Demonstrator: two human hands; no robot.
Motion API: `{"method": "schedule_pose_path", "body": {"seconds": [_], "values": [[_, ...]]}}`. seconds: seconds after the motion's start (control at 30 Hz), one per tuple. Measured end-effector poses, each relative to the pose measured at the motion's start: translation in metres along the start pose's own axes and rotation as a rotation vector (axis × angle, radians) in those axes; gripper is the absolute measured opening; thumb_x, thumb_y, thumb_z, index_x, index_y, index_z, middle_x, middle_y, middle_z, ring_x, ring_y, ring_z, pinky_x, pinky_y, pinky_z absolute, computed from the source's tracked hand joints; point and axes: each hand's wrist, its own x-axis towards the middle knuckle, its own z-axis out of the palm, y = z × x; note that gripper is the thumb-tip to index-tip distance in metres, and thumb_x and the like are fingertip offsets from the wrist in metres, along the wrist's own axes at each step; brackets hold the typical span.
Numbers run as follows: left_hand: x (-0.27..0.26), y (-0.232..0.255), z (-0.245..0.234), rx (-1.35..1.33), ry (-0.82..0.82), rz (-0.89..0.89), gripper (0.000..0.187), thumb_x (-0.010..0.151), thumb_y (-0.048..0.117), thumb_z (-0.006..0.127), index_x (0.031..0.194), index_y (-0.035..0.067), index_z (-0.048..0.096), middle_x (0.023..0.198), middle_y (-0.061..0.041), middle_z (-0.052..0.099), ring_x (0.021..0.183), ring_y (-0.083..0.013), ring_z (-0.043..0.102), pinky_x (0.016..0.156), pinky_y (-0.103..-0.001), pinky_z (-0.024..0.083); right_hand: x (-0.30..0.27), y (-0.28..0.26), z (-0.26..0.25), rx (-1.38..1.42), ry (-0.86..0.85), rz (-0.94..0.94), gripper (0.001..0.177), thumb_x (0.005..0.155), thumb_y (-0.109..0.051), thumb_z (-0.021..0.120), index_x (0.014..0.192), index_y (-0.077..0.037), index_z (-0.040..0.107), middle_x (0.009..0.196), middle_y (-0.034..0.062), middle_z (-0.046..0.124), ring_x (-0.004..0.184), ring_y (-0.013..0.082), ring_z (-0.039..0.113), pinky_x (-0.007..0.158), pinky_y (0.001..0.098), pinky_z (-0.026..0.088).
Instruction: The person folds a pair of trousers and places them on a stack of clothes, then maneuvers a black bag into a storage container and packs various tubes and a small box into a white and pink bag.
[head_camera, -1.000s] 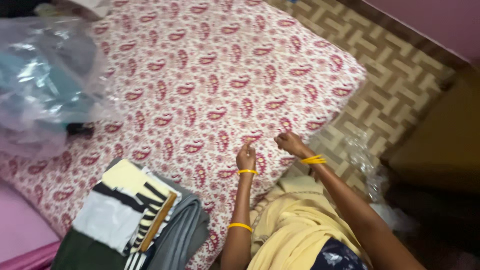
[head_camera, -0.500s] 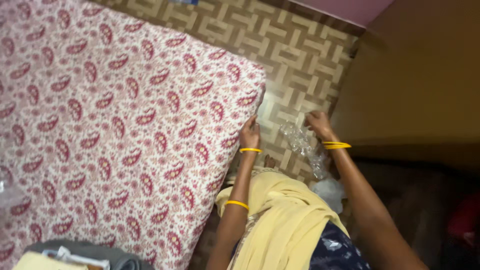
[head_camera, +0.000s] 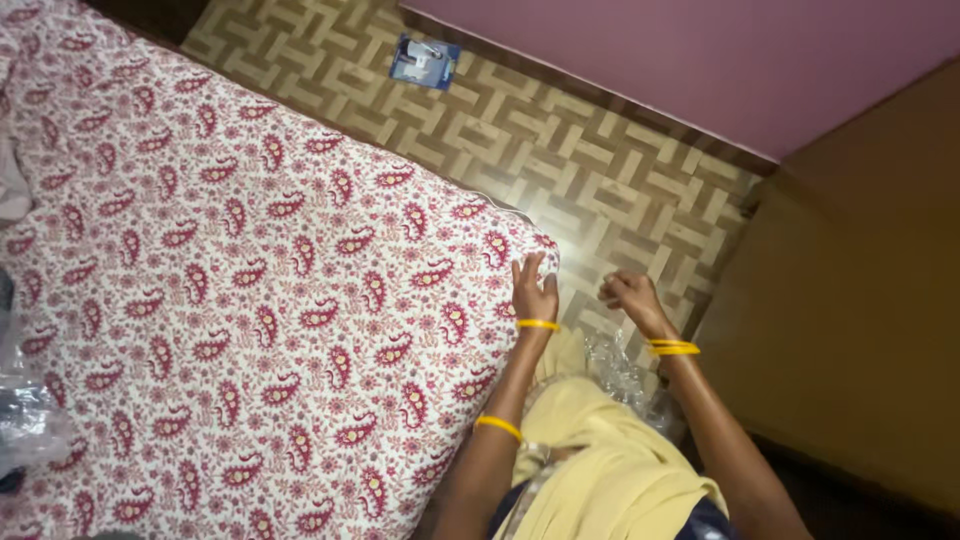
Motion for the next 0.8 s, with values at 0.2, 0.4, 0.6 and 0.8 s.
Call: {"method": "schedule_pose_path", "body": {"seconds": [0.2, 0.4, 0.6, 0.8], "values": [[0.091, 0.01, 0.038, -0.002, -0.046, -0.043, 0.043, 0.087, 0.009, 0.067, 0.13, 0.009, 0.063, 0.136, -0.016, 0.065, 0.135, -0.046, 0.049, 0.119, -0.047, 0.038, 0.084, -0.045, -0.007, 0.039, -0.038, -0.047, 0.035, 0.101, -0.027, 0.057, 0.114, 0.004, 0.068, 0.099, 0.0113, 0.074, 0.087, 0.0204, 0.074, 0.073, 0.0343, 0.059], [0.132, -0.009, 0.065, 0.025, -0.017, -0.159, 0.048, 0.084, 0.01, 0.069, 0.132, 0.01, 0.063, 0.143, -0.018, 0.06, 0.14, -0.0496, 0.042, 0.115, -0.048, 0.039, 0.142, -0.054, -0.039, 0.003, -0.054, 0.06, 0.035, 0.102, -0.025, 0.058, 0.116, 0.005, 0.069, 0.098, 0.015, 0.075, 0.085, 0.0227, 0.073, 0.071, 0.0366, 0.06], [0.185, -0.041, 0.106, 0.093, 0.138, -0.261, 0.05, 0.084, 0.011, 0.071, 0.133, 0.012, 0.064, 0.144, -0.017, 0.059, 0.14, -0.0482, 0.042, 0.116, -0.048, 0.037, 0.227, -0.085, -0.07, -0.011, -0.113, 0.145, 0.035, 0.102, -0.023, 0.058, 0.114, 0.008, 0.068, 0.097, 0.017, 0.075, 0.085, 0.0257, 0.074, 0.071, 0.0401, 0.06], [0.266, -0.026, 0.175, 0.098, 0.394, -0.364, 0.048, 0.086, 0.009, 0.069, 0.133, 0.014, 0.063, 0.144, -0.014, 0.061, 0.144, -0.0448, 0.042, 0.116, -0.047, 0.04, 0.347, -0.136, -0.112, -0.15, -0.33, 0.017, 0.036, 0.102, -0.023, 0.058, 0.117, 0.009, 0.068, 0.1, 0.0205, 0.076, 0.088, 0.0283, 0.075, 0.073, 0.0401, 0.062]]}}
